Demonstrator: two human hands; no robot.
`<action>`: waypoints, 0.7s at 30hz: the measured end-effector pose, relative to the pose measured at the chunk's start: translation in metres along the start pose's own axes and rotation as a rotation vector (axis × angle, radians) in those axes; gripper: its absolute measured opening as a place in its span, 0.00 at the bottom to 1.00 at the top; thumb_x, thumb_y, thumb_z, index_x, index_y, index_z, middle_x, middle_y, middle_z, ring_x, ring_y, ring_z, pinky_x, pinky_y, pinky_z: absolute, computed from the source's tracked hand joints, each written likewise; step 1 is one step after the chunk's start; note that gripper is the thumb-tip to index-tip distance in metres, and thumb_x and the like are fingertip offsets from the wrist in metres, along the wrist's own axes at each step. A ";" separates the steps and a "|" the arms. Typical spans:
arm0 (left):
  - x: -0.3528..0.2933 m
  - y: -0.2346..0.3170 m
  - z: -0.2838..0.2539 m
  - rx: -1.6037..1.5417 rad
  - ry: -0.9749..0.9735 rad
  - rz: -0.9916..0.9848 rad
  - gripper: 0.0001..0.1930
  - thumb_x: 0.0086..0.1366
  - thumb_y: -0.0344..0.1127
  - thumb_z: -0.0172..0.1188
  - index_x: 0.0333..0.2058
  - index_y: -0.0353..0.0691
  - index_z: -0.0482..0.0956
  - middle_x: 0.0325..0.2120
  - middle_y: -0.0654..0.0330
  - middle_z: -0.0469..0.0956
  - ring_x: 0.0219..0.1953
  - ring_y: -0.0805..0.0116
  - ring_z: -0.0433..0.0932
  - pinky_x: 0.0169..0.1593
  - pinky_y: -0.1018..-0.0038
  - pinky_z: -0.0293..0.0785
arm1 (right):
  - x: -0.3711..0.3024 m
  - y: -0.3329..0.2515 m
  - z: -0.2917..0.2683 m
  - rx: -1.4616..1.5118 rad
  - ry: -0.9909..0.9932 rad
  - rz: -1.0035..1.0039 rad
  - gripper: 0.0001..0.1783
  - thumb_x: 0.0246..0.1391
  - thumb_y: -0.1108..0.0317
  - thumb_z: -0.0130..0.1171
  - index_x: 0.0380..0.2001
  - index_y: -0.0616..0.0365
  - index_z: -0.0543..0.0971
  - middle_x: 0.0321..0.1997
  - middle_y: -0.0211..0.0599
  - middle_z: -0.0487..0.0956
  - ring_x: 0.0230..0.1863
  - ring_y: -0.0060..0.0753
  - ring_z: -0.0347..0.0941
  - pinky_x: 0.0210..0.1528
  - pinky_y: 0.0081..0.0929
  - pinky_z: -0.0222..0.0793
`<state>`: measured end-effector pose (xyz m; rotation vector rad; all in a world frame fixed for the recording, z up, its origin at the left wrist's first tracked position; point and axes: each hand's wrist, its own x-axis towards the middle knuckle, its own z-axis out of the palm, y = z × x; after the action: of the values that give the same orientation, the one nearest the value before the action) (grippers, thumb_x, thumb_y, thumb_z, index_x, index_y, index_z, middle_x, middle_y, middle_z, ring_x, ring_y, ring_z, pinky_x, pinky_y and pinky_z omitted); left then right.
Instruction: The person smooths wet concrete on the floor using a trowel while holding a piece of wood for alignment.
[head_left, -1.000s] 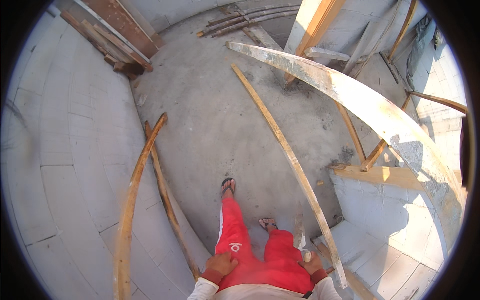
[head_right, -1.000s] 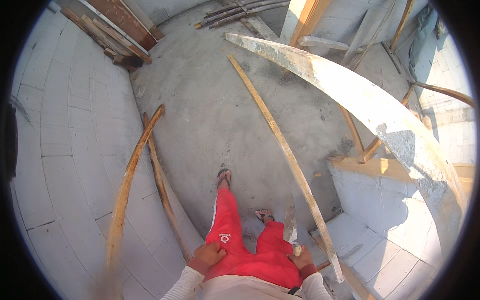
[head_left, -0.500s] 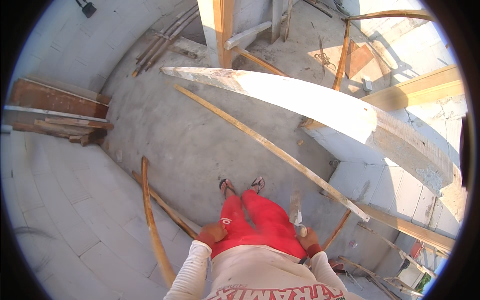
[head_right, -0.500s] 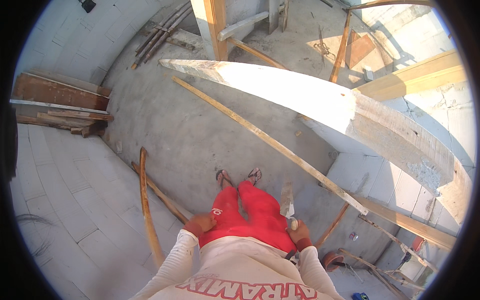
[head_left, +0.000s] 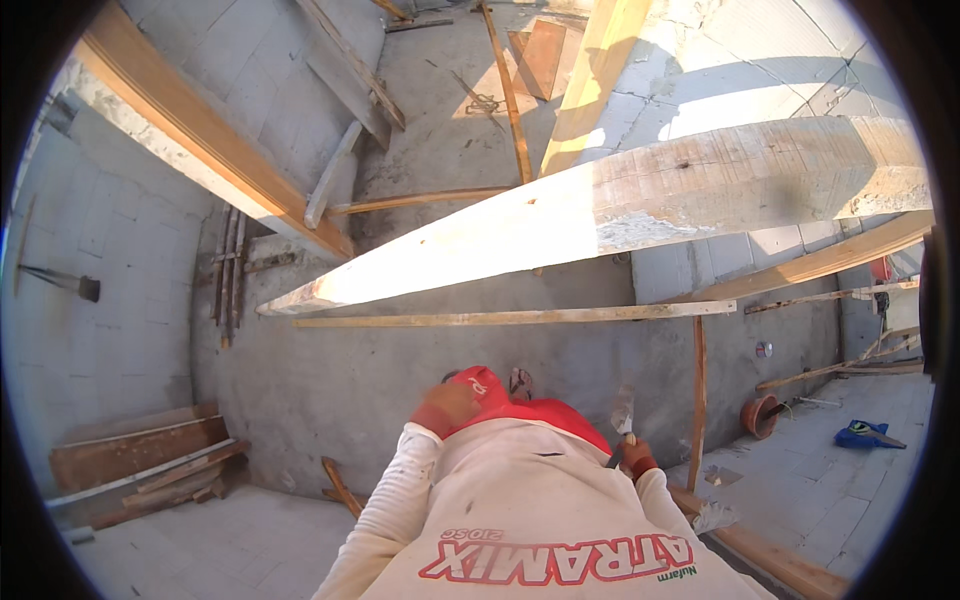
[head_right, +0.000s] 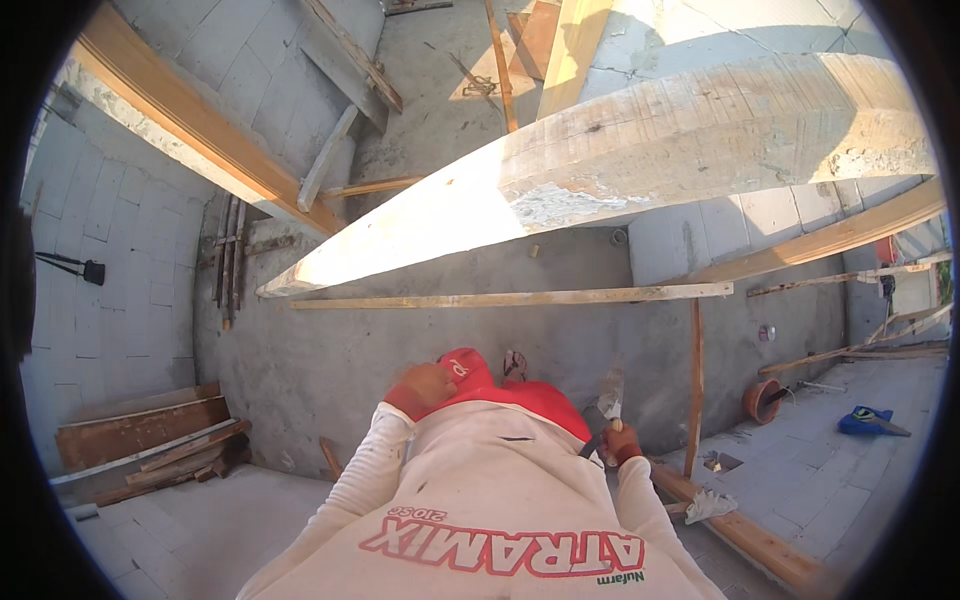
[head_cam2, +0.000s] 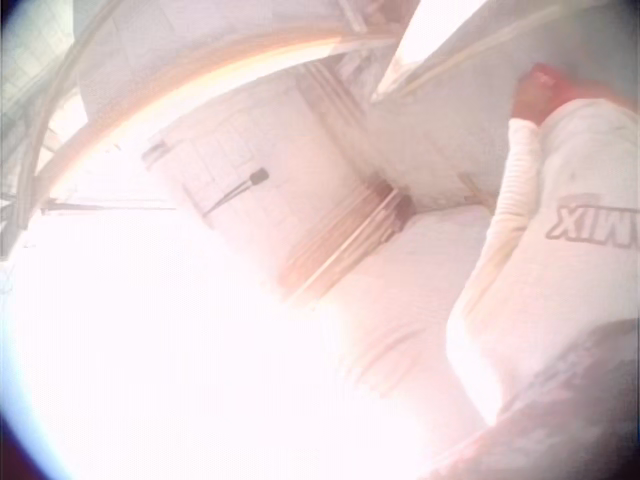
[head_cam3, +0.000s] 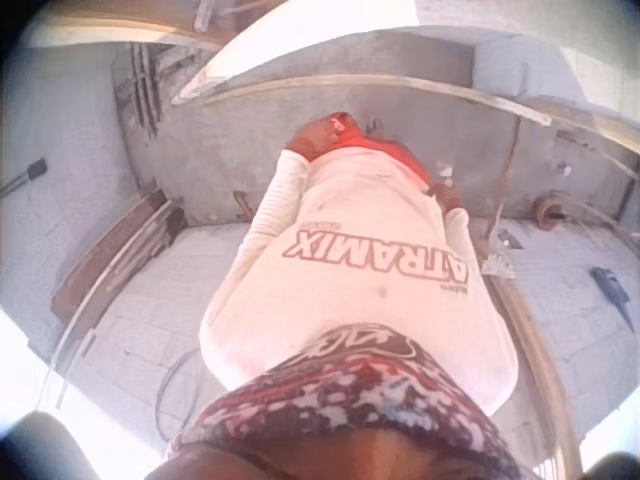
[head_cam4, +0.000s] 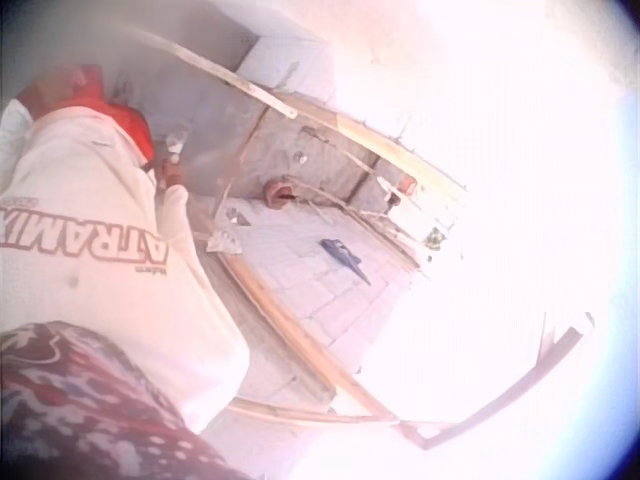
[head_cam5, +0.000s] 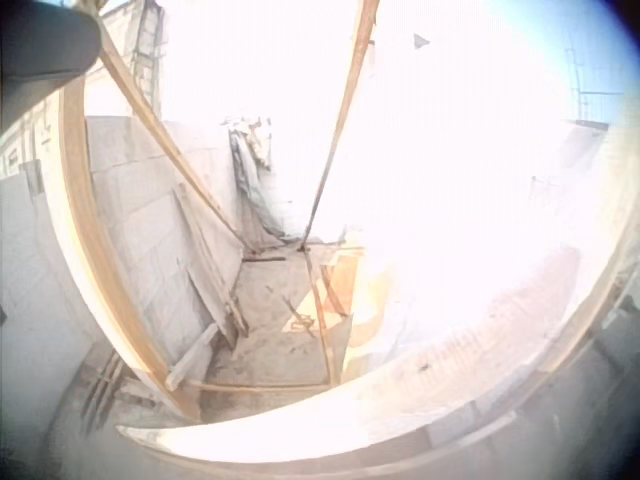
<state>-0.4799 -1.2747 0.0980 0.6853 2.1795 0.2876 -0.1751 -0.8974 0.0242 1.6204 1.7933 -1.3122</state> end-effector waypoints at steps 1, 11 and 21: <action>0.014 0.012 -0.018 0.051 -0.037 0.086 0.18 0.62 0.48 0.56 0.34 0.42 0.87 0.36 0.48 0.86 0.40 0.44 0.84 0.48 0.52 0.79 | 0.011 0.019 -0.001 0.080 0.031 0.043 0.07 0.53 0.67 0.63 0.30 0.59 0.77 0.19 0.37 0.77 0.17 0.35 0.74 0.18 0.38 0.70; 0.049 -0.068 -0.073 0.446 -0.541 0.340 0.22 0.67 0.51 0.54 0.46 0.42 0.86 0.46 0.46 0.84 0.49 0.45 0.81 0.55 0.54 0.75 | -0.053 0.061 0.168 0.750 0.200 0.325 0.10 0.52 0.71 0.66 0.33 0.63 0.76 0.19 0.38 0.75 0.16 0.36 0.74 0.17 0.40 0.71; 0.092 0.028 -0.065 1.019 -0.692 0.398 0.21 0.68 0.51 0.50 0.42 0.44 0.86 0.43 0.50 0.85 0.47 0.46 0.83 0.52 0.53 0.78 | -0.073 0.105 0.218 0.722 0.203 0.320 0.23 0.49 0.62 0.69 0.45 0.64 0.76 0.27 0.48 0.81 0.18 0.39 0.78 0.21 0.42 0.75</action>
<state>-0.5677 -1.1980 0.0924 1.4984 1.3876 -0.8184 -0.1229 -1.1287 -0.0632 2.3618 1.1164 -1.7972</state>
